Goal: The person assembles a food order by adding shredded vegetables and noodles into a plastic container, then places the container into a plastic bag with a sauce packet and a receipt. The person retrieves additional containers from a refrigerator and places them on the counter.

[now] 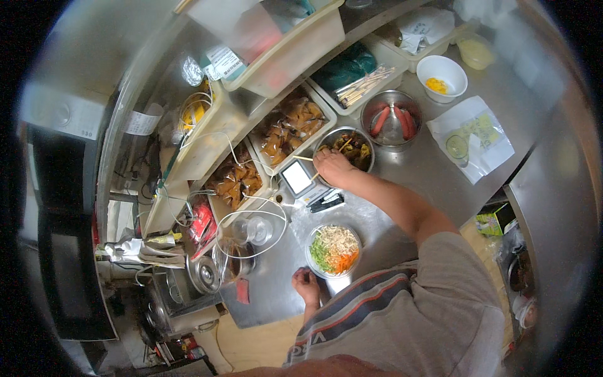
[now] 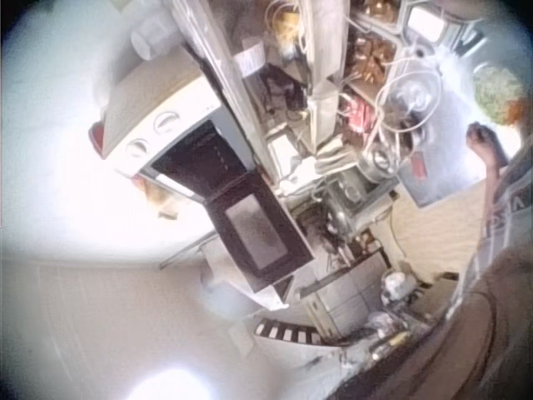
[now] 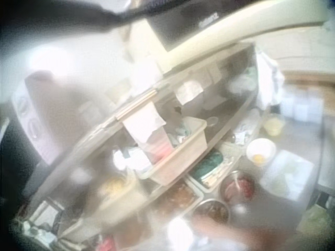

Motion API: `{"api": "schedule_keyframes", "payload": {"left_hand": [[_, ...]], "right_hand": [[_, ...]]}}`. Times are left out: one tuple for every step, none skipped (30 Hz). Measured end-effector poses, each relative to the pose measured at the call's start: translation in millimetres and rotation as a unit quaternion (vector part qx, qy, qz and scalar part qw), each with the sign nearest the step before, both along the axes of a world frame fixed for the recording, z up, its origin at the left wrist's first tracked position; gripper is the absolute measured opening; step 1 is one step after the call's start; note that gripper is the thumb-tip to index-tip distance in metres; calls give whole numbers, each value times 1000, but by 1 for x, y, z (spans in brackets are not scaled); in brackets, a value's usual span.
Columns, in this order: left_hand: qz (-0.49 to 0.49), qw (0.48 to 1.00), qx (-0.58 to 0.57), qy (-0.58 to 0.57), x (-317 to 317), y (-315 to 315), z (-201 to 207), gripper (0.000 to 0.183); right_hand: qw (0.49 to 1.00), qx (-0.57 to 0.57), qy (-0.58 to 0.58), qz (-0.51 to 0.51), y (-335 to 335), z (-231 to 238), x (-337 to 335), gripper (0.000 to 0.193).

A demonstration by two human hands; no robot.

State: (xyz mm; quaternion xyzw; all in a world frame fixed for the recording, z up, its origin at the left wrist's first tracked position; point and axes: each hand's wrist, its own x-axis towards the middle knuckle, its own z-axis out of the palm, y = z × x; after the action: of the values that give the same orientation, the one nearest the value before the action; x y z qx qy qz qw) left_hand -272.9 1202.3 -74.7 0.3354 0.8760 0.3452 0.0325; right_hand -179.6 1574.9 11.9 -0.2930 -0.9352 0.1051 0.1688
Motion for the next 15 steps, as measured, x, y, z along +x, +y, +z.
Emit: {"api": "schedule_keyframes", "payload": {"left_hand": [[2,1000,7,-9,-5,0,-4,9],[2,1000,15,-18,-7,4,-4,8],[2,1000,8,-11,-7,5,-3,8],[2,1000,1,-3,-7,5,-2,7],[3,1000,-6,5,-7,7,1,7],[-3,1000,3,19,-9,7,-2,8],[3,1000,19,11,-12,6,-8,8],[9,999,35,2,-14,4,-14,8],[11,999,53,-7,-14,9,-12,8],[9,999,50,5,-12,13,-10,7],[15,999,39,6,-14,13,-11,7],[22,999,28,7,-16,11,-13,7],[28,999,17,8,-18,10,-14,7],[14,998,53,-44,-23,8,-19,7],[13,998,54,-39,-23,5,-22,7]], "right_hand": [[1000,1,3,4,1,1,4,23],[1000,1,4,7,3,7,8,21],[1000,2,6,9,4,12,13,20],[999,2,41,-7,3,18,22,17],[995,3,94,-36,1,26,27,15],[987,3,146,-64,-1,32,32,13],[976,4,198,-92,-1,37,37,12],[968,-42,232,-81,2,39,44,10],[968,-48,235,-72,6,30,50,10],[968,-53,238,-62,12,13,56,11],[967,-62,244,-44,14,15,56,12],[939,-181,280,-80,14,17,60,20],[924,-186,322,-86,16,20,68,19],[908,-193,361,-89,16,34,79,17],[890,-202,398,-92,17,43,91,15]]}}
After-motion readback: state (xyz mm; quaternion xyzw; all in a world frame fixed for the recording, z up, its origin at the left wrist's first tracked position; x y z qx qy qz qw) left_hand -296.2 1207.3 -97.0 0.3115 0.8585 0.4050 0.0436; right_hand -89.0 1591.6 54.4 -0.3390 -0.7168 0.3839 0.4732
